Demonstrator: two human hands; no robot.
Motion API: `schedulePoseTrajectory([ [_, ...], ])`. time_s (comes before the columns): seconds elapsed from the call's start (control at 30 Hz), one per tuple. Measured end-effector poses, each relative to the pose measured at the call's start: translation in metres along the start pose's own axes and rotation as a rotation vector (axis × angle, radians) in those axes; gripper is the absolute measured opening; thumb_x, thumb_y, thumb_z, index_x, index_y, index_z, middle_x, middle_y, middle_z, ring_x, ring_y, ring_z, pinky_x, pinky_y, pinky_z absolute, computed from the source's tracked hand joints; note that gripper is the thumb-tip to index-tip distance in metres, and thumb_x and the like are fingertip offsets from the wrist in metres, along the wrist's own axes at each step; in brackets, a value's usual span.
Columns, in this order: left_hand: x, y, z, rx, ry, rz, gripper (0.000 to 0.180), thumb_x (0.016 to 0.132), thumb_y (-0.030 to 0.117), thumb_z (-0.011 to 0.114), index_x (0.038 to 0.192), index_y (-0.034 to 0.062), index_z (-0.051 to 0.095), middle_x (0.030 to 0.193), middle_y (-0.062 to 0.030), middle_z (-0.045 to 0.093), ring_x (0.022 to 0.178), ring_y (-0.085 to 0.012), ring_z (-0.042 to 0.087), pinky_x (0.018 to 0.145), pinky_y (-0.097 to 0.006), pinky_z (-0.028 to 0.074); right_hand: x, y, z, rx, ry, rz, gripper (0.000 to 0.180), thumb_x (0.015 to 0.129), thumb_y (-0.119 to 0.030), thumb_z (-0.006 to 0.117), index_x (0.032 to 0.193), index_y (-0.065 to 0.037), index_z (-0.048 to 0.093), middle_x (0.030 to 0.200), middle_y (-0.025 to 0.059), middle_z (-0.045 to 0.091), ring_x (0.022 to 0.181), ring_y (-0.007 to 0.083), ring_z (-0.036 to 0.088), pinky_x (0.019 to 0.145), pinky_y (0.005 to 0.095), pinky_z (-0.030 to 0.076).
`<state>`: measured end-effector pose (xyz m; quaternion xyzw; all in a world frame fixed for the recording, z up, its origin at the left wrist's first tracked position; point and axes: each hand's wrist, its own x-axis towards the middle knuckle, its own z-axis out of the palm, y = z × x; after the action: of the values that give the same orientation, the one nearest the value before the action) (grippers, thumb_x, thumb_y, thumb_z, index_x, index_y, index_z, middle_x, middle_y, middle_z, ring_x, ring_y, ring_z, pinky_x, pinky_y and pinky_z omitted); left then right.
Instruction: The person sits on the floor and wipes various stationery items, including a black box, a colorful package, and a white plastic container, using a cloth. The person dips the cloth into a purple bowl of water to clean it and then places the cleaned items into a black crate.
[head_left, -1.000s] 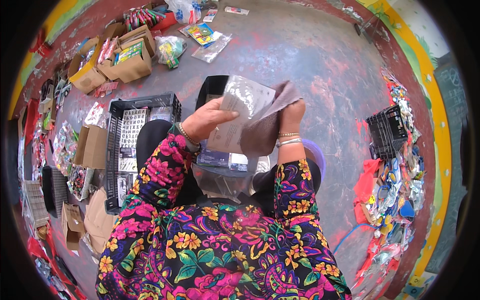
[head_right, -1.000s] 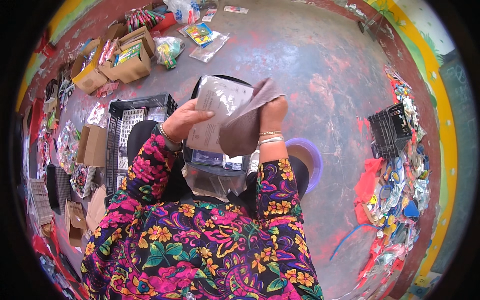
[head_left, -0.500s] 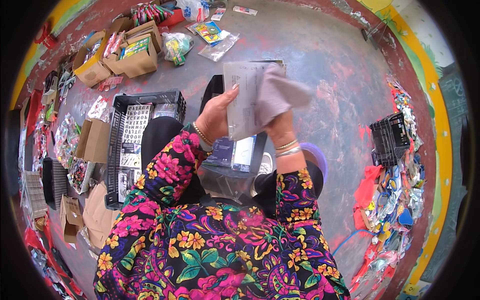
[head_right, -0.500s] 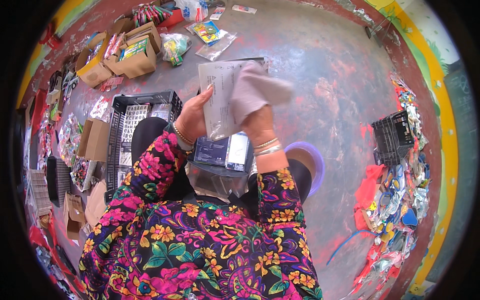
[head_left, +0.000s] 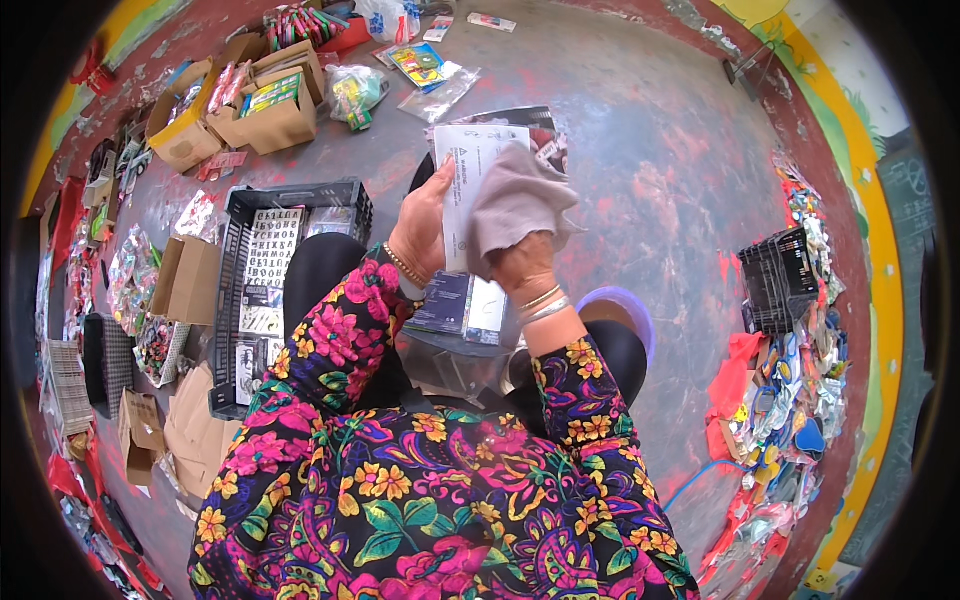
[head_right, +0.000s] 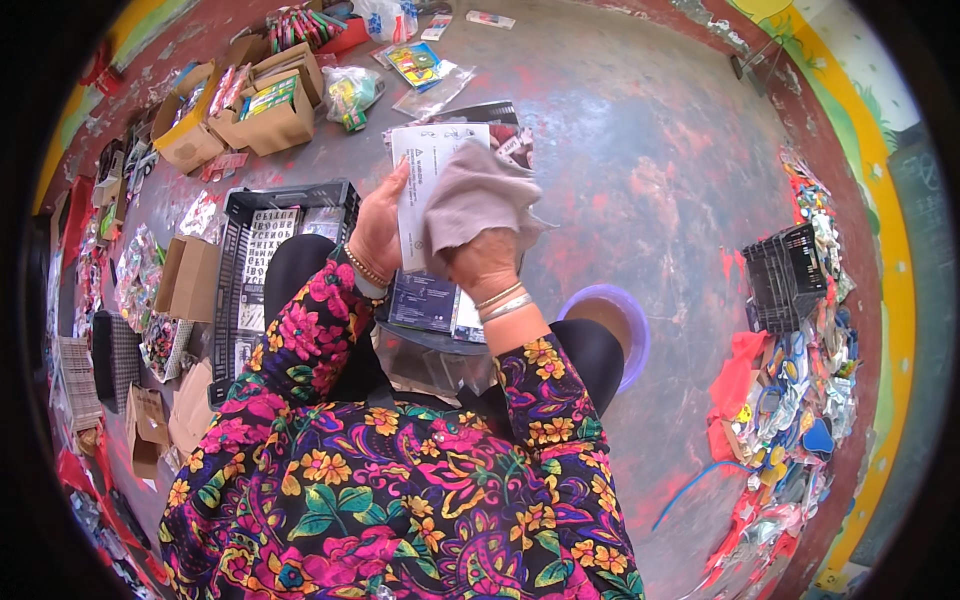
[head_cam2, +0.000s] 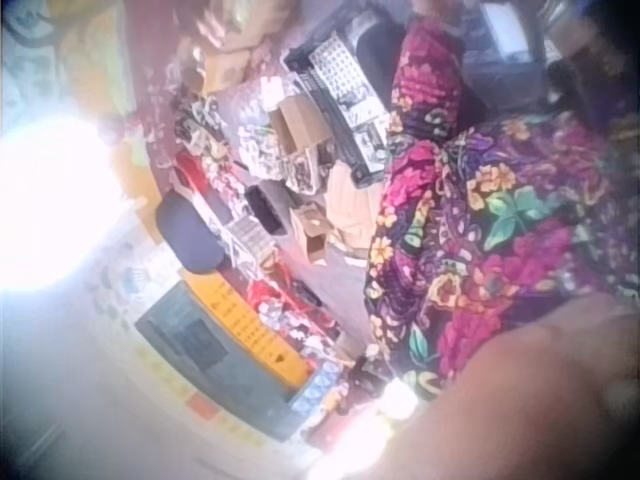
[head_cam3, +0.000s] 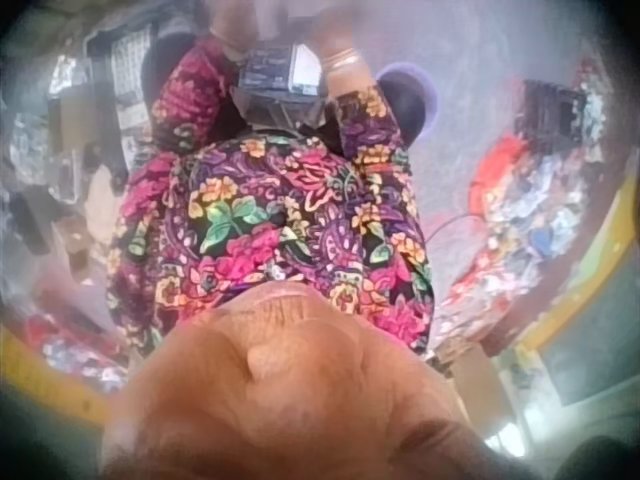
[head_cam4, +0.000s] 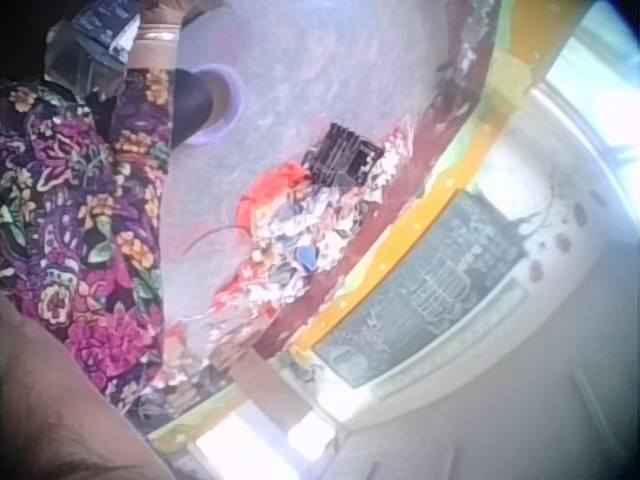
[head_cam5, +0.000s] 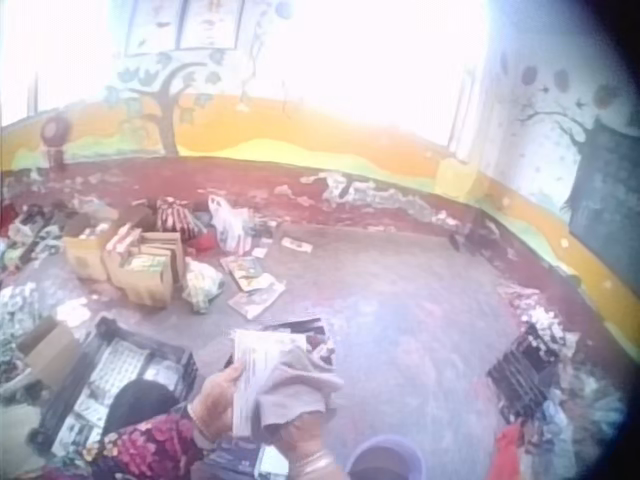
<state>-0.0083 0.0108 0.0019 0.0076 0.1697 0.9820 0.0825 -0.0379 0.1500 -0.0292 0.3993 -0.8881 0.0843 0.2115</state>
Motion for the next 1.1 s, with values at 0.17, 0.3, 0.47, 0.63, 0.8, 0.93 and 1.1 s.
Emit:
schedulePoseTrajectory([
  [0.17, -0.006, 0.000, 0.004, 0.163, 0.085, -0.081, 0.045, 0.094, 0.035, 0.039, 0.123, 0.0014, 0.043, 0.114, -0.0116, 0.054, 0.101, -0.0236, 0.055, 0.087, -0.037, 0.044, -0.014, 0.053, 0.005, 0.212, 0.113, 0.349, 0.038, 0.082, -0.017, 0.050, 0.118, -0.006, 0.049, 0.119, 0.0123, 0.052, 0.108, 0.0303, 0.049, 0.093, 0.0379, 0.038],
  [0.3, -0.010, 0.009, -0.002, 0.414, 0.181, -0.018, 0.045, 0.092, 0.037, 0.044, 0.120, 0.0013, 0.046, 0.106, -0.0077, 0.057, 0.092, -0.0164, 0.057, 0.078, -0.032, 0.047, -0.009, 0.068, -0.005, 1.300, 0.385, 0.668, 0.031, 0.087, -0.014, 0.050, 0.114, -0.001, 0.052, 0.108, 0.0103, 0.058, 0.093, 0.0231, 0.058, 0.080, 0.0309, 0.047],
  [0.47, -0.009, 0.013, 0.011, 0.494, 0.159, -0.098, 0.040, 0.091, 0.031, 0.048, 0.117, 0.0007, 0.047, 0.104, -0.0074, 0.057, 0.091, -0.0169, 0.057, 0.077, -0.032, 0.048, -0.011, 0.065, -0.039, 1.703, 0.496, 0.763, 0.021, 0.087, -0.008, 0.047, 0.101, 0.002, 0.060, 0.090, 0.0073, 0.063, 0.079, 0.0153, 0.060, 0.070, 0.0263, 0.049],
  [0.63, -0.011, 0.013, 0.008, 0.547, 0.041, -0.114, 0.035, 0.088, 0.024, 0.053, 0.114, 0.0002, 0.051, 0.102, -0.0094, 0.060, 0.090, -0.0188, 0.059, 0.078, -0.032, 0.048, -0.014, 0.069, -0.042, 1.747, 0.421, 0.753, 0.018, 0.084, -0.007, 0.055, 0.099, 0.001, 0.062, 0.091, 0.0049, 0.063, 0.079, 0.0146, 0.060, 0.071, 0.0267, 0.048],
  [0.8, -0.013, 0.012, 0.009, 0.586, 0.019, -0.141, 0.036, 0.086, 0.020, 0.055, 0.115, -0.0011, 0.051, 0.105, -0.0098, 0.059, 0.091, -0.0181, 0.059, 0.079, -0.032, 0.047, -0.006, 0.057, -0.050, 1.824, 0.456, 0.856, 0.018, 0.084, -0.005, 0.051, 0.098, 0.003, 0.060, 0.088, 0.0079, 0.063, 0.076, 0.0158, 0.060, 0.069, 0.0262, 0.049],
  [0.93, -0.012, 0.006, 0.008, 0.612, 0.060, -0.165, 0.034, 0.086, 0.019, 0.056, 0.113, -0.0006, 0.052, 0.103, -0.0087, 0.060, 0.091, -0.0173, 0.059, 0.078, -0.031, 0.048, -0.006, 0.056, -0.032, 1.791, 0.552, 0.957, 0.018, 0.085, -0.006, 0.051, 0.098, 0.002, 0.060, 0.087, 0.0078, 0.063, 0.075, 0.0163, 0.060, 0.068, 0.0268, 0.050],
  [1.1, -0.011, 0.006, 0.009, 0.674, 0.102, -0.172, 0.033, 0.087, 0.020, 0.055, 0.112, -0.0012, 0.053, 0.104, -0.0094, 0.060, 0.090, -0.0172, 0.059, 0.078, -0.030, 0.048, -0.006, 0.055, -0.023, 1.829, 0.534, 0.968, 0.018, 0.086, -0.007, 0.051, 0.098, 0.001, 0.060, 0.087, 0.0065, 0.062, 0.075, 0.0153, 0.060, 0.069, 0.0264, 0.049],
])
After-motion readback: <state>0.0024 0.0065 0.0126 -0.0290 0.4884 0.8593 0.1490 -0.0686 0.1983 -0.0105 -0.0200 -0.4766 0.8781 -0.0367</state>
